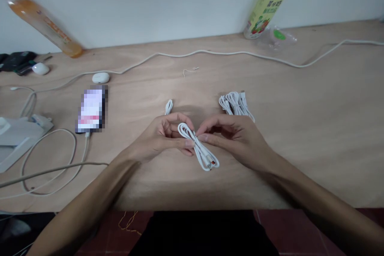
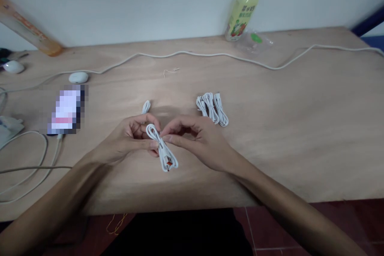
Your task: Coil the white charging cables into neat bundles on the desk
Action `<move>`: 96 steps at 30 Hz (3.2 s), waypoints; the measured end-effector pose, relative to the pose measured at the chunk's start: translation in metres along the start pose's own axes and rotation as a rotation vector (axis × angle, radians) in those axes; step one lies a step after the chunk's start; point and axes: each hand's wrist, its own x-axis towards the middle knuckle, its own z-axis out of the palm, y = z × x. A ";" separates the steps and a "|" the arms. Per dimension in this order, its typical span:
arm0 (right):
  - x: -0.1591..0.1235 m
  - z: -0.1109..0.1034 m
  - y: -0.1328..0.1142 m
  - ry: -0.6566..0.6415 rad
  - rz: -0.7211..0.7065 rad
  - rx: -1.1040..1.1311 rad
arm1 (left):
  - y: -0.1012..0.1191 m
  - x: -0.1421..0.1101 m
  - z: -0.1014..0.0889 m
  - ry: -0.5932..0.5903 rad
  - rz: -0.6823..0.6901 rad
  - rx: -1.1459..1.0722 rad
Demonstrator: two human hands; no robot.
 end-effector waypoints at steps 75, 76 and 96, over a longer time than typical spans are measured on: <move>0.002 0.007 0.011 0.217 0.113 0.102 | -0.049 -0.009 0.016 0.511 0.784 0.923; 0.002 0.008 0.011 0.240 0.079 0.079 | -0.051 -0.008 0.018 0.556 0.842 0.860; 0.006 -0.001 0.010 0.172 0.031 0.048 | -0.026 0.000 0.024 0.280 0.605 0.329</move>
